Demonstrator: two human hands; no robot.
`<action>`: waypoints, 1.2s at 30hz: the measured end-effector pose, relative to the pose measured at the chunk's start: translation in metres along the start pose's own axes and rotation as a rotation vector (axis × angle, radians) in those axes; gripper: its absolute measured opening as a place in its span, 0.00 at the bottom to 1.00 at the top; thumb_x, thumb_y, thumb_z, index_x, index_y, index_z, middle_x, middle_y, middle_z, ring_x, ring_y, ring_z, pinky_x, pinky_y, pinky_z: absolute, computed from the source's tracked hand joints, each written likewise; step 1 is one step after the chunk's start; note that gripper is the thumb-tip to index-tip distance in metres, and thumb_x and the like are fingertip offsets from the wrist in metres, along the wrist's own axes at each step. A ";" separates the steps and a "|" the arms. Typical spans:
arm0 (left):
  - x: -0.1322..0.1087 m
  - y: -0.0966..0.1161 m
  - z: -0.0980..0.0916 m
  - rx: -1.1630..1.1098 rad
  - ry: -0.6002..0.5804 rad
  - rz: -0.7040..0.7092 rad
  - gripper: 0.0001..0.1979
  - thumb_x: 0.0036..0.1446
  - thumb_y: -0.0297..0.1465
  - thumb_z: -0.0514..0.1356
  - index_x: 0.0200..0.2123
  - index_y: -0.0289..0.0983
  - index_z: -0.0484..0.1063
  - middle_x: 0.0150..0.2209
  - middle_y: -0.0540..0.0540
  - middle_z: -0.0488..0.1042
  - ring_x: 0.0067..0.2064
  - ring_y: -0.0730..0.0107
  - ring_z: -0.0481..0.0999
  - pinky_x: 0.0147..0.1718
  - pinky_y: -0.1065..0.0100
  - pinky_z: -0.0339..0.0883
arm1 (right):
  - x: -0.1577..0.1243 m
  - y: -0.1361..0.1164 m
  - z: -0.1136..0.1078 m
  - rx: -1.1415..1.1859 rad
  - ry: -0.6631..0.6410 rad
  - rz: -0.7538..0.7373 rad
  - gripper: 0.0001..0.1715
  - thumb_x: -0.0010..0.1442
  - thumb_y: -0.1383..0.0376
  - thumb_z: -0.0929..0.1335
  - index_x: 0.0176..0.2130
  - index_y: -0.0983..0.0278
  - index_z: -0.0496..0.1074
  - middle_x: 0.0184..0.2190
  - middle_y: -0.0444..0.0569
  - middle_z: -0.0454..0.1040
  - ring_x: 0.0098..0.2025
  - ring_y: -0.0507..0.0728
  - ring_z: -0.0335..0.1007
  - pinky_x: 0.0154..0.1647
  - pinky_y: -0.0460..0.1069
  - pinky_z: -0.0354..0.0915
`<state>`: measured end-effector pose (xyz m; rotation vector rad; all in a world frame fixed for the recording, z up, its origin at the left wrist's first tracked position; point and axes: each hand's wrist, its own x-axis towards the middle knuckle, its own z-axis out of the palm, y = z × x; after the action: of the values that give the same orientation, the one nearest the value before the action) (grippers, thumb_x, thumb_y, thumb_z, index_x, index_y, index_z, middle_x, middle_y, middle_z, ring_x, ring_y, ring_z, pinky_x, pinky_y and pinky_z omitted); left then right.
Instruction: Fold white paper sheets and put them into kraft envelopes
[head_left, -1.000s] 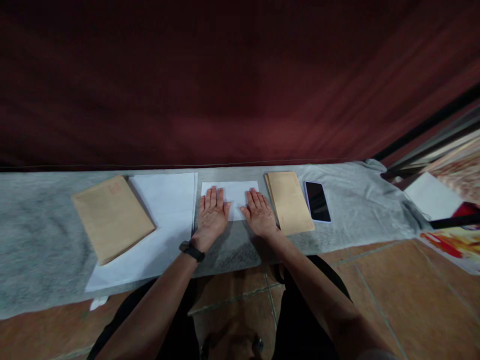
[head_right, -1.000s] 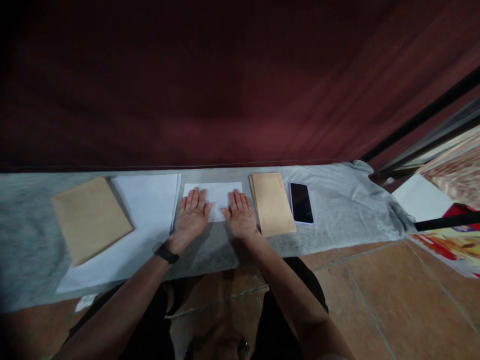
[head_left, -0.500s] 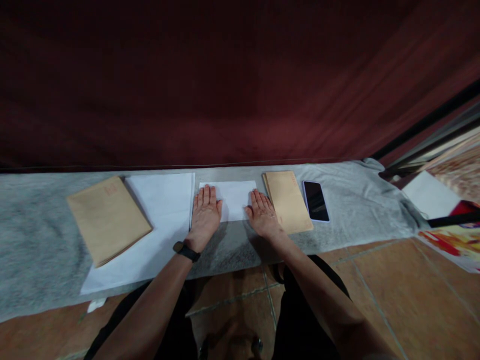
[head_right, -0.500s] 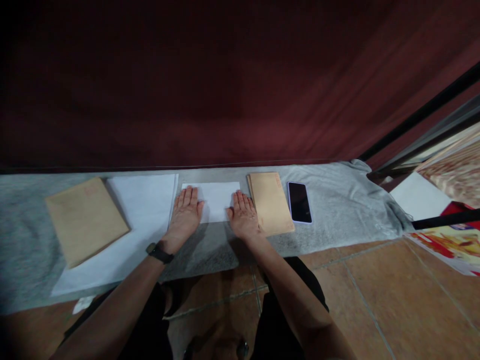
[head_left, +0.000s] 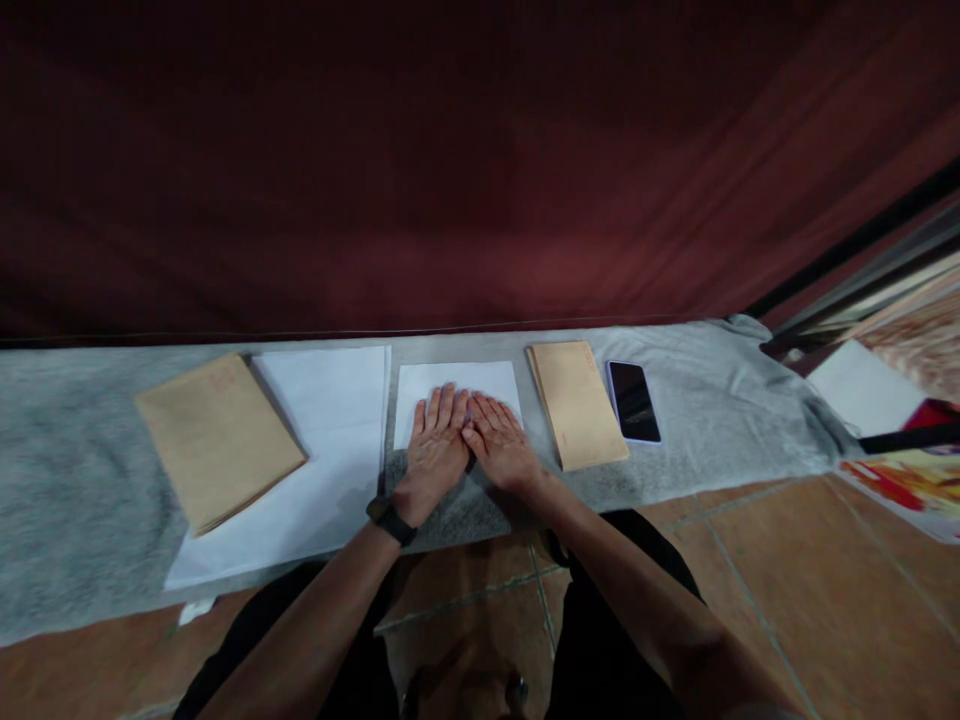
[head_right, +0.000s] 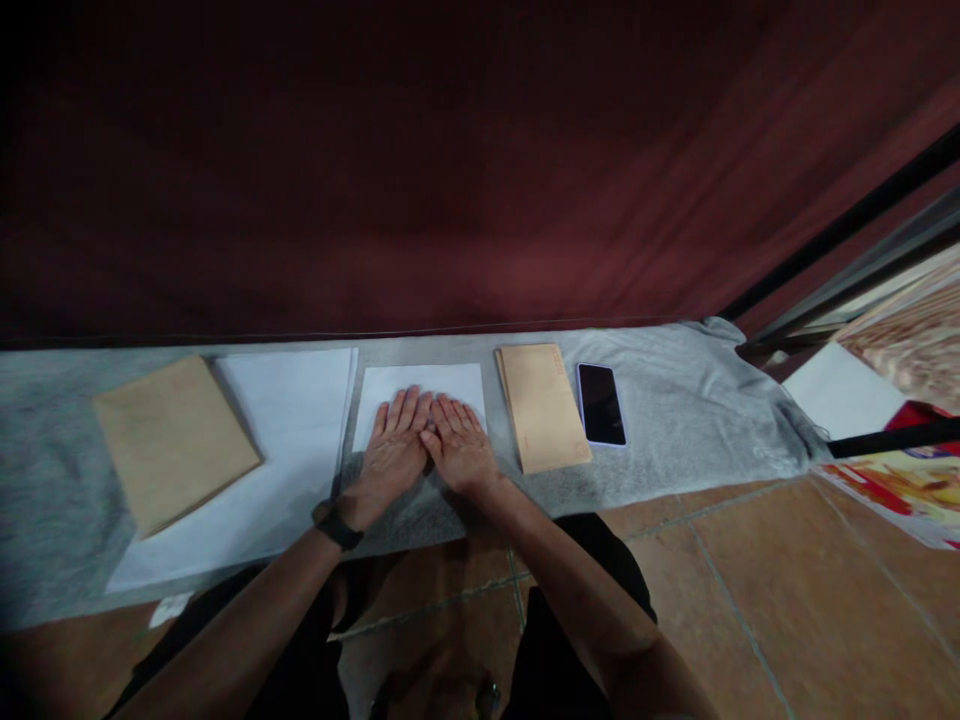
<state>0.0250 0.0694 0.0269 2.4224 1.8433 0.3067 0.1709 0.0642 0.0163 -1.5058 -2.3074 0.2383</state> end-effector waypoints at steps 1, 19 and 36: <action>0.001 -0.002 0.000 0.004 0.010 0.000 0.29 0.69 0.31 0.43 0.71 0.32 0.56 0.73 0.37 0.51 0.75 0.51 0.45 0.71 0.47 0.42 | -0.001 0.001 0.001 -0.019 0.008 0.005 0.32 0.75 0.55 0.56 0.70 0.69 0.58 0.71 0.54 0.57 0.74 0.57 0.48 0.75 0.56 0.46; 0.021 -0.037 0.005 -0.042 0.100 -0.139 0.33 0.71 0.40 0.42 0.71 0.26 0.53 0.72 0.31 0.51 0.74 0.51 0.49 0.70 0.47 0.46 | -0.002 0.028 -0.005 -0.147 0.031 0.121 0.37 0.74 0.53 0.58 0.71 0.72 0.54 0.72 0.61 0.53 0.74 0.65 0.48 0.72 0.62 0.51; 0.041 -0.015 -0.001 -0.077 0.064 -0.009 0.30 0.70 0.34 0.41 0.69 0.27 0.58 0.72 0.35 0.56 0.74 0.52 0.50 0.71 0.48 0.47 | 0.038 0.013 -0.012 0.008 0.032 0.119 0.32 0.75 0.57 0.53 0.69 0.70 0.60 0.71 0.56 0.57 0.73 0.60 0.51 0.73 0.59 0.52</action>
<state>0.0213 0.1124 0.0293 2.3798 1.8312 0.4503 0.1730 0.1031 0.0316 -1.6328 -2.1924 0.2534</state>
